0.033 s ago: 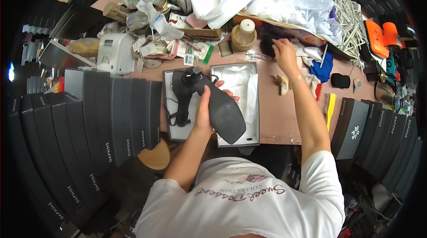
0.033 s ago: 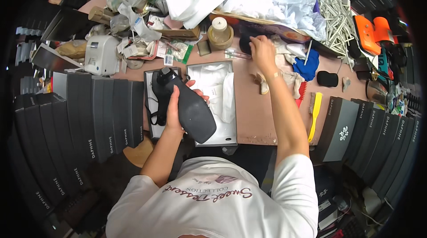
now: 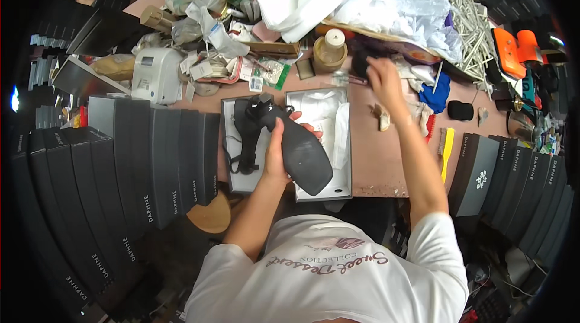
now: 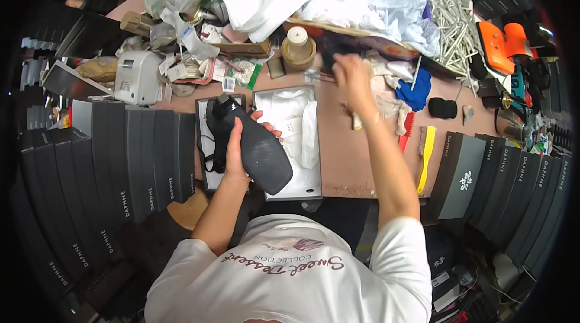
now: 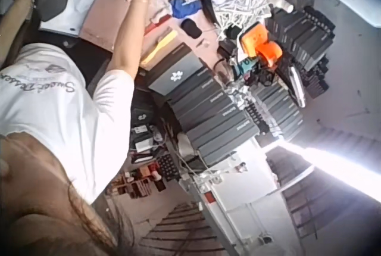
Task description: Inspecting and packing shoes into boxes with protective materials.
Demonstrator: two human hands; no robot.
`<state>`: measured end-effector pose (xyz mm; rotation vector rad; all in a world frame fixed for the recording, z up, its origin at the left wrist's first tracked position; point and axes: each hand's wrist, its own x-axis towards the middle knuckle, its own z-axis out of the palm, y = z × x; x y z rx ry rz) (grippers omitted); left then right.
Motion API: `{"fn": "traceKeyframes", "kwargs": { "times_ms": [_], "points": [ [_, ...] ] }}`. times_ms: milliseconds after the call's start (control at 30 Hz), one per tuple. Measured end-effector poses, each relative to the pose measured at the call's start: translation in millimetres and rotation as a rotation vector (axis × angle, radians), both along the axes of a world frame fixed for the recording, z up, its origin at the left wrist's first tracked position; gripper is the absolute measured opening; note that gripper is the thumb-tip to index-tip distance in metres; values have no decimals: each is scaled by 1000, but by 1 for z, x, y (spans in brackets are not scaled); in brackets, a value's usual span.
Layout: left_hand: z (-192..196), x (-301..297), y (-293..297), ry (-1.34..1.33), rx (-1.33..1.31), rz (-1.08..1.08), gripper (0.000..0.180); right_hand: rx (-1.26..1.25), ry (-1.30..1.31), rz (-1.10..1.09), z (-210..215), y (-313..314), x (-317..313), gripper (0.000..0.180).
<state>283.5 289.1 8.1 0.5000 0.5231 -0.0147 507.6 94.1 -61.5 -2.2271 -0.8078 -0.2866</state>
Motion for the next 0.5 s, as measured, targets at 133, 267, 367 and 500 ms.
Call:
{"fn": "traceKeyframes", "kwargs": {
  "times_ms": [133,267,367,500],
  "points": [
    [-4,3,4,-39,-88,84,49,-46,275,384,124,7,-174,27],
    [9,-4,-19,-24,111,-12,50,159,139,275,119,58,-199,13],
    [-2,-15,-20,47,93,82,49,152,66,188,124,59,-218,12],
    [28,-22,2,36,-18,17,52,74,79,260,125,43,-274,9]
  ]
}}
